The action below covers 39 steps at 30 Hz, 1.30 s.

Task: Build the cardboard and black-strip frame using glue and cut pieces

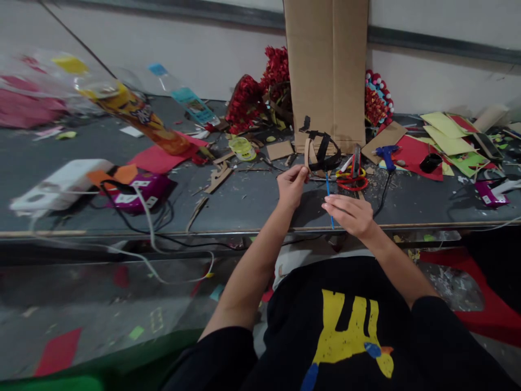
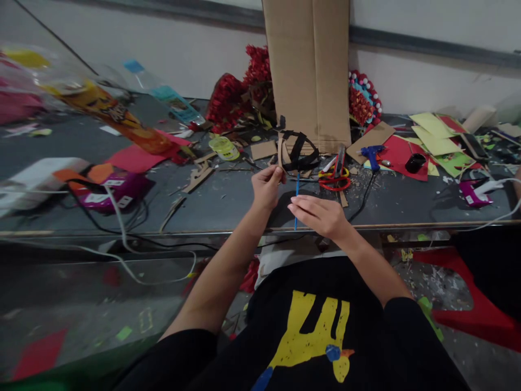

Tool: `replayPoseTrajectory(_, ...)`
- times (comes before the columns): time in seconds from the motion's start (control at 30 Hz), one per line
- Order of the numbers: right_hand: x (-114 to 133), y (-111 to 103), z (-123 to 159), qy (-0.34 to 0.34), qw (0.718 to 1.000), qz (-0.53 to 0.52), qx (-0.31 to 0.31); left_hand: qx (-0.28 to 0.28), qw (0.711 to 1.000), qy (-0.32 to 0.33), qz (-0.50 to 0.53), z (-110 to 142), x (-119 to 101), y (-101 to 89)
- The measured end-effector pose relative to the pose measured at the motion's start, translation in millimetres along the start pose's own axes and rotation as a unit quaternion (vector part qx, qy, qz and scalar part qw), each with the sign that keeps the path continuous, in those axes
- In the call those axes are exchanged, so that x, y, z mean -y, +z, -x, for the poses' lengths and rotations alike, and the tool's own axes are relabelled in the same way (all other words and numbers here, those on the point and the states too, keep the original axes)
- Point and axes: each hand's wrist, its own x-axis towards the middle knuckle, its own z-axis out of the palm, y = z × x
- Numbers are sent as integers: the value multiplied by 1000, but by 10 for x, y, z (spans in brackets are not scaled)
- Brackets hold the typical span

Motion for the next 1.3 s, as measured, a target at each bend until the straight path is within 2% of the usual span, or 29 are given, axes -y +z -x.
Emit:
replayPoseTrajectory(0.17,15,22,-19,84,992,-37,-81,-5,1000,-12,25,-17,65,-12)
replayPoseTrajectory(0.33,-21,17,-32,166,977,-46,-125,6,999,-25,45,-19,105,-26)
replayPoseTrajectory(0.47,-171,16,31,248,949,-64,-181,6,997,-46,57,-26,116,-35)
replayPoseTrajectory(0.63,-444,-50,99,295,927,5,-231,-13,996,-57,72,-34,121,-32)
replayPoseTrajectory(0.77,-539,-129,103,280,927,29,-247,-18,996,-56,67,-34,114,-35)
replayPoseTrajectory(0.93,-365,-118,29,155,975,56,-151,-7,998,-31,47,-26,84,-26)
replayPoseTrajectory(1.0,-251,-83,-16,121,983,52,-127,-7,999,-26,41,-27,80,-23)
replayPoseTrajectory(1.17,-71,-27,-106,111,988,21,-110,-1,999,-18,38,-33,112,-36)
replayPoseTrajectory(1.3,-155,-58,-102,126,982,27,-141,-3,999,-25,47,-35,135,-52)
